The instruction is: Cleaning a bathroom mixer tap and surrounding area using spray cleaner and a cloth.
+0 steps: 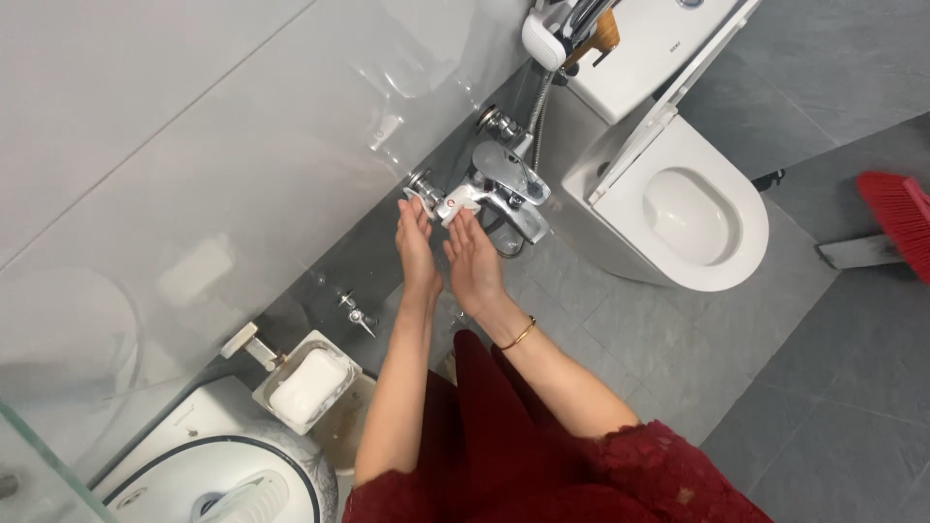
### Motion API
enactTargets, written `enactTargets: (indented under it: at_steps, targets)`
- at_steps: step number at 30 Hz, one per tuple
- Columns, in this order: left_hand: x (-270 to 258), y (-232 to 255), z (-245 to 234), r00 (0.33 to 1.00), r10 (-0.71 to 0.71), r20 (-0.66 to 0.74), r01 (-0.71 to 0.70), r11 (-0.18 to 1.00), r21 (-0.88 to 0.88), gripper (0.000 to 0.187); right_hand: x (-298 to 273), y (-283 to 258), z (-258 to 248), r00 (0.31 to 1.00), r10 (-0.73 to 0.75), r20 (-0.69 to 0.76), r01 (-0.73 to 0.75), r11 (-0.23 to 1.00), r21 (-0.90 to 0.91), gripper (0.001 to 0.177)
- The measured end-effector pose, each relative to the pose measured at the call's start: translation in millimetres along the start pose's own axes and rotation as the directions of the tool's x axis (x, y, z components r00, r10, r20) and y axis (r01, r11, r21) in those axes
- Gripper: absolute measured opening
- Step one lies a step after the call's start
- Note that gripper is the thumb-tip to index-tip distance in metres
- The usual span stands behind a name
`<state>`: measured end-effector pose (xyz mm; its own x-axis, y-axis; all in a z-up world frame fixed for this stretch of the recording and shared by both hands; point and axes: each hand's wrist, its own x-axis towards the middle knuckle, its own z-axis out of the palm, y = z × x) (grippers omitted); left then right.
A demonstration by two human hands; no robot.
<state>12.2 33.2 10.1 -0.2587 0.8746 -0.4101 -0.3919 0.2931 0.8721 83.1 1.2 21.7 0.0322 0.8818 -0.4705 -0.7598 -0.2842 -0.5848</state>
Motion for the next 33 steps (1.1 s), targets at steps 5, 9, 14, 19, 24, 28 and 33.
enactTargets:
  at_steps: [5, 9, 14, 19, 24, 28, 33]
  targets:
    - [-1, -7, -2, 0.996, 0.007, 0.086, -0.007, 1.000, -0.003, 0.076, 39, 27, -38, 0.999, 0.011, -0.035, -0.006, 0.992, 0.126, 0.072]
    - [-8, -20, -5, 0.993, 0.079, 0.082, -0.088, 0.990, 0.106, 0.068, 19, 25, -24, 0.998, -0.039, -0.048, 0.043, 0.996, 0.077, 0.072]
    - [-27, -1, -5, 0.874, 0.444, 0.198, -0.482, 0.737, 0.474, 0.049, 1, 31, -7, 0.967, -0.252, 0.024, 0.238, 0.872, -0.428, 0.067]
    - [-4, 21, -23, 0.748, 0.500, 0.436, -0.661, 0.511, 0.549, 0.043, -13, 40, -18, 0.888, -0.403, 0.221, 0.376, 0.359, -0.854, 0.063]
    - [23, 27, -31, 0.657, 0.452, 0.604, -0.748, 0.288, 0.598, 0.038, -8, 40, -36, 0.819, -0.440, 0.368, 0.381, -0.063, -0.922, 0.064]
    - [40, 25, -22, 0.630, 0.373, 0.682, -0.758, 0.103, 0.644, 0.037, -7, 41, -44, 0.781, -0.436, 0.447, 0.398, -0.203, -0.894, 0.073]
    - [25, 13, -25, 0.667, 0.463, 0.584, -0.736, 0.288, 0.613, 0.037, 16, 22, -30, 0.618, -0.465, 0.634, 0.495, -0.397, -0.773, 0.078]
